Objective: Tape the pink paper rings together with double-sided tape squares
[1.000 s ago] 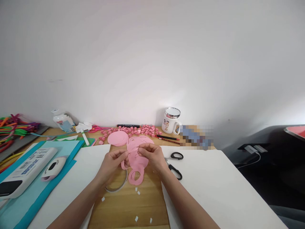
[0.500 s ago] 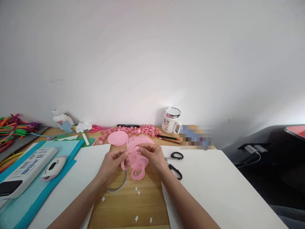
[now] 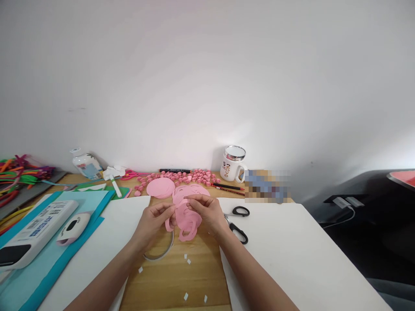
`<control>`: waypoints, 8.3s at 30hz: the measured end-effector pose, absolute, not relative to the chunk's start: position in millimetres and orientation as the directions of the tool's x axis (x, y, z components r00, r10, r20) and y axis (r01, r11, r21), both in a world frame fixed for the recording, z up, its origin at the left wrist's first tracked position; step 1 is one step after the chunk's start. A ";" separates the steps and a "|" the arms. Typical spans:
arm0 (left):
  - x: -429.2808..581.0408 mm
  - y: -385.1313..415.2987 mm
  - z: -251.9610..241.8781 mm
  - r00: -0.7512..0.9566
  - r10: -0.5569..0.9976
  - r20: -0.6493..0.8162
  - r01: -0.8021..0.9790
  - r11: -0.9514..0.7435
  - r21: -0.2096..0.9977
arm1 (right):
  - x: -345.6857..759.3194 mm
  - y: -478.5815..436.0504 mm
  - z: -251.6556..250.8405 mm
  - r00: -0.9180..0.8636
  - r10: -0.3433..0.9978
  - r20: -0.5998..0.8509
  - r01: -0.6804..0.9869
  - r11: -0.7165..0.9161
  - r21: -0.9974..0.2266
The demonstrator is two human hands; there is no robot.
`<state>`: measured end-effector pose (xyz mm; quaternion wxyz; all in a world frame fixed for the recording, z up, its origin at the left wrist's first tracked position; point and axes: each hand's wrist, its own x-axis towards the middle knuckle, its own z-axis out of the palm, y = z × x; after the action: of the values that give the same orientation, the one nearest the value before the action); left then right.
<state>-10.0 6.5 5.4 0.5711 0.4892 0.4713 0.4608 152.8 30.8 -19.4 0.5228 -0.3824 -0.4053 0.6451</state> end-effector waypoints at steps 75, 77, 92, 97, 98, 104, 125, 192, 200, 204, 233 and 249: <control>-11.3 7.2 3.2 0.135 0.987 -0.090 -0.095 0.104 0.990 | 153.3 34.1 -23.6 -0.036 0.993 -0.112 -0.433 -0.116 -0.894; -10.7 6.7 4.5 0.124 0.988 -0.092 -0.107 0.105 0.989 | 152.6 34.4 -23.1 -0.043 0.992 -0.115 -0.449 -0.122 -0.885; -11.3 7.6 3.2 0.128 0.990 -0.054 -0.080 0.065 0.995 | 155.8 33.0 -20.9 -0.097 0.992 -0.080 -0.396 -0.112 -0.911; -11.1 7.8 1.9 0.111 0.989 -0.094 -0.092 0.104 0.990 | 154.4 33.4 -21.6 -0.070 0.994 -0.082 -0.383 -0.103 -0.918; -11.0 7.9 1.7 0.104 0.989 -0.107 -0.098 0.118 0.988 | 153.8 33.5 -21.6 -0.075 0.994 -0.082 -0.388 -0.105 -0.916; -10.6 7.9 1.8 0.123 0.986 -0.112 -0.109 0.125 0.986 | 153.4 34.2 -22.9 -0.122 0.989 -0.077 -0.394 -0.120 -0.911; -8.8 6.0 4.4 0.123 0.984 -0.133 -0.133 0.149 0.980 | 154.7 33.4 -22.2 -0.104 0.991 -0.085 -0.381 -0.118 -0.917; -9.7 8.9 -2.5 0.217 0.969 -0.120 -0.059 0.136 0.989 | 152.5 32.2 -18.8 -0.159 0.987 -0.025 -0.339 -0.078 -0.938; -9.3 9.8 -7.1 0.227 0.966 -0.121 -0.052 0.136 0.989 | 151.7 29.6 -14.0 -0.111 0.993 0.028 -0.248 0.000 -0.969; -11.1 10.4 -3.8 0.156 0.979 -0.129 -0.048 0.137 0.989 | 151.2 30.0 -15.6 -0.091 0.995 0.049 -0.240 0.025 -0.970; -10.3 6.1 5.1 0.213 0.954 -0.212 -0.219 0.258 0.941 | 150.9 26.9 -10.7 -0.220 0.975 0.009 -0.367 -0.075 -0.927; -9.2 5.8 -0.7 0.262 0.937 -0.231 -0.130 0.271 0.954 | 146.7 27.7 -13.0 -0.181 0.983 0.042 -0.278 -0.010 -0.961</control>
<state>-9.2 5.8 -0.7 0.6569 0.4465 0.4518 0.4062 146.7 27.7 -13.0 0.5206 -0.3724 -0.4733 0.6052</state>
